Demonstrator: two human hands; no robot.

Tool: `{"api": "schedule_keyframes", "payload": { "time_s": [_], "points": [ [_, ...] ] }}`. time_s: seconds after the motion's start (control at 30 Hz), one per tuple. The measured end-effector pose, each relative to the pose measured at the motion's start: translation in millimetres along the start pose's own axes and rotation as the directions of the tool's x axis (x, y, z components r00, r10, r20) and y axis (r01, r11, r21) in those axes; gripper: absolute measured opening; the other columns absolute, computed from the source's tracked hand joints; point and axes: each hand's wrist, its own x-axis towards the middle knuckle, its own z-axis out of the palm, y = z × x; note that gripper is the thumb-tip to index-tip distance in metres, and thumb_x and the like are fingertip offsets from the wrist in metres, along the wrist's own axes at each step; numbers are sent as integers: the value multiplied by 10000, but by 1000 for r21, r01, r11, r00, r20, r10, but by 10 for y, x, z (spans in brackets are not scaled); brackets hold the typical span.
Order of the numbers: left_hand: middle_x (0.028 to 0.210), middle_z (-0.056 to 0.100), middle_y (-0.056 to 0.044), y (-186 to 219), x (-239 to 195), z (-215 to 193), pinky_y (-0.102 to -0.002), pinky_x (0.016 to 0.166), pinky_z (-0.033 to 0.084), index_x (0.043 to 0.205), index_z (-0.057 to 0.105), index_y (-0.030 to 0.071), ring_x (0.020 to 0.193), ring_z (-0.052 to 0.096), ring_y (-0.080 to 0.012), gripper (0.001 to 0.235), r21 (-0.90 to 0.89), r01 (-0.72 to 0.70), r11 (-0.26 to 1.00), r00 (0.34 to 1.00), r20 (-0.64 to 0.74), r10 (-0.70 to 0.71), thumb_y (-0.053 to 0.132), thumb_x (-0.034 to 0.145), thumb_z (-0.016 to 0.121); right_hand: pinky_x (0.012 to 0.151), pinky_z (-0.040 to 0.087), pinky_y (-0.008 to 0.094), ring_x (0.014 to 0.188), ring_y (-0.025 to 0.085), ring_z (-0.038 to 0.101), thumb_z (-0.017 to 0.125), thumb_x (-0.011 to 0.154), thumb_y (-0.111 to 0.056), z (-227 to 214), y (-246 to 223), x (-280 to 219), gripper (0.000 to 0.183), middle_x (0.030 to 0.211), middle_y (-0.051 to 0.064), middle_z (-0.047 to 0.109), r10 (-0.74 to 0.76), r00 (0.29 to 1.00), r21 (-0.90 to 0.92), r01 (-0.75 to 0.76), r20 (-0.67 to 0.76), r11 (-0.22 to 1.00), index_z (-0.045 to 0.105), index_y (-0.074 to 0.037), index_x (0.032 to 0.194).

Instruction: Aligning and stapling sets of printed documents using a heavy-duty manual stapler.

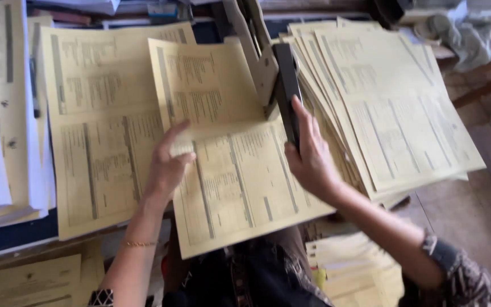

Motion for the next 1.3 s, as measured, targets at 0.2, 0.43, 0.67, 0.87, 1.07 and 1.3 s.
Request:
{"api": "schedule_keyframes", "payload": {
  "time_s": [0.2, 0.43, 0.67, 0.87, 1.07, 1.3],
  "points": [
    [1648, 120, -216, 197, -57, -49, -632, 1184, 44, 1590, 158, 91, 1498, 82, -427, 888, 22, -50, 999, 998, -39, 51, -71, 812, 554, 585, 652, 452, 620, 288, 689, 670, 854, -107, -946, -409, 751, 683, 895, 226, 659, 235, 874, 441, -427, 425, 790, 422, -66, 1488],
    [1678, -21, -128, 200, -124, -188, -606, 1207, 25, 1602, 6, 174, 1528, -8, -354, 997, 66, 70, 995, 996, -52, -66, 56, 819, 612, 686, 606, 508, 739, 390, 727, 569, 919, -277, -443, 882, 315, 384, 882, 289, 692, 317, 877, 512, -471, 362, 719, 602, 3, 1180],
    [1668, 59, -139, 186, -167, -363, -667, 1162, 44, 1603, 83, 204, 1504, 39, -405, 981, 37, 183, 982, 976, -123, -178, 4, 802, 613, 763, 589, 370, 801, 186, 692, 809, 795, -286, -57, 647, -520, 659, 897, 74, 725, 410, 876, 48, -435, 254, 899, 561, -158, 1391],
    [1650, 34, -208, 186, -253, -350, -686, 1143, 12, 1594, 95, 138, 1492, 5, -441, 976, -20, 136, 991, 984, -117, -137, -68, 784, 599, 759, 590, 467, 824, 274, 707, 731, 857, -357, -145, 733, -678, 703, 952, 85, 657, 448, 852, -190, -409, 271, 893, 443, -179, 1474],
    [1682, -23, -20, 64, -266, -333, -429, 1220, -1, 1570, 50, 193, 1539, -17, -185, 974, 56, 92, 994, 994, -64, -88, 11, 779, 589, 664, 636, 490, 816, 341, 703, 602, 859, -98, -277, 173, -824, 652, 971, 229, 721, 670, 619, 390, -783, 410, 484, 377, -152, 1469],
    [1670, 82, -89, -260, 232, 378, -323, 1224, 47, 1572, 125, 129, 1536, 77, -205, 941, -19, -164, 986, 986, -43, 163, -2, 765, 593, 591, 569, 462, 761, 337, 661, 568, 912, -48, -894, 392, -733, 371, 938, 232, 719, 688, 714, 327, -687, 132, 649, 638, -17, 1275]
  ]
}}
